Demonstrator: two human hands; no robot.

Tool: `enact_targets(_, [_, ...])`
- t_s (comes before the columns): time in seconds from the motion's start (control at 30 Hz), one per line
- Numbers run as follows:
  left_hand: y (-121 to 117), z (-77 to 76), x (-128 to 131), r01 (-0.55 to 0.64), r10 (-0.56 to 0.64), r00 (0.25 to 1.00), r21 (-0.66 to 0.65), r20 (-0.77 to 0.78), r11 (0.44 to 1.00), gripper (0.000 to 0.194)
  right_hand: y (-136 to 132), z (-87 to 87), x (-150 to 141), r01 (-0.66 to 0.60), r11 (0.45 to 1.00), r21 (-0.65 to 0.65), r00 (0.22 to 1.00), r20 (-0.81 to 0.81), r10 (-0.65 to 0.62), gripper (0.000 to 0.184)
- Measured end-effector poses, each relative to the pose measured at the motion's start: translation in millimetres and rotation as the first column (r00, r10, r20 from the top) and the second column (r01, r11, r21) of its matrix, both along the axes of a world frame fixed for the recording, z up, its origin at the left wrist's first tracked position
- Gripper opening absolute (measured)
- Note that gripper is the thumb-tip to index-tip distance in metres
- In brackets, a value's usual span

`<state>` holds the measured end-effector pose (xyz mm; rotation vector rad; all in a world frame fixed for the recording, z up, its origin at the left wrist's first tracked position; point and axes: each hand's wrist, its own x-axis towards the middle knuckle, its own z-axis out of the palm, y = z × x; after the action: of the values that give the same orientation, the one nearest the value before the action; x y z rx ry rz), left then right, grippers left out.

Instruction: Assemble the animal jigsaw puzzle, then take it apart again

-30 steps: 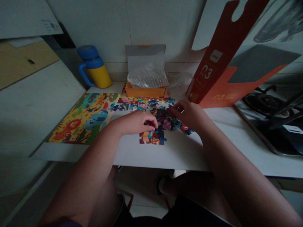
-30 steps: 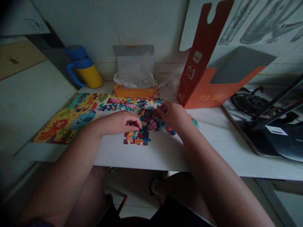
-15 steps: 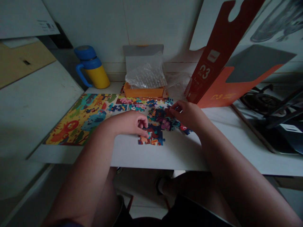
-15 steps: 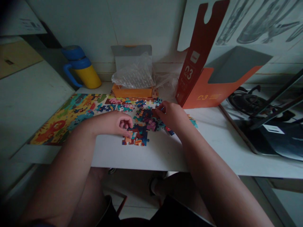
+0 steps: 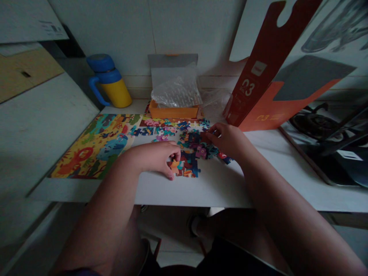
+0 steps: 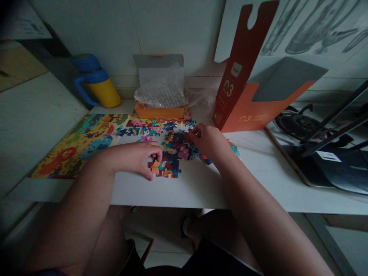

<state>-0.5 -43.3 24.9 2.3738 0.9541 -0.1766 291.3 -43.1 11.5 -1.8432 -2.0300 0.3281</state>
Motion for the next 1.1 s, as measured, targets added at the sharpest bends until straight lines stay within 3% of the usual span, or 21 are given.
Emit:
enact_targets(0.13, [-4,11.1,4,0.018,-0.016,0.999,-0.051,0.032,0.999,0.037,-1,0.7,0,0.019,1.000,0.012,1.000,0.021,-0.019,0.023])
enact_targets(0.3, [-13,20.7,16,0.073,-0.030,0.988,-0.290,0.149,0.954,0.023,-3,3.5,-1,0.014,1.000,-0.005,1.000,0.014,-0.014,0.022])
enact_targets(0.37, [-17,18.6,22,0.064,0.009,0.984,-0.405,0.176,0.912,0.024,-3,2.9,-1,0.002,1.000,-0.005,1.000,0.012,-0.002,0.021])
enact_targets(0.47, [-22,10.6,31,0.003,0.118,0.980,-0.609,0.158,0.794,0.020,-1,1.2,1,-0.005,1.000,0.001,1.000,0.018,0.005,0.021])
enact_targets(0.53, [-24,5.7,33,-0.035,0.161,0.978,-0.651,0.135,0.758,0.019,-1,0.9,1,-0.001,1.000,0.002,1.000,0.026,0.001,0.022])
enact_targets(0.77, [-15,4.2,29,-0.039,0.091,0.991,-0.439,0.098,0.897,0.028,-1,4.3,-2,-0.016,1.000,-0.020,1.000,0.022,0.016,0.022])
enact_targets(0.97, [-17,8.7,37,-0.025,0.074,0.990,-0.371,0.117,0.928,0.024,-1,2.8,-2,-0.016,1.000,-0.016,1.000,0.026,0.016,0.024])
enact_targets(1.1, [-18,8.6,39,-0.035,0.056,0.996,-0.258,0.074,0.966,0.027,-2,3.6,-2,-0.015,1.000,-0.018,0.999,0.030,0.016,0.023])
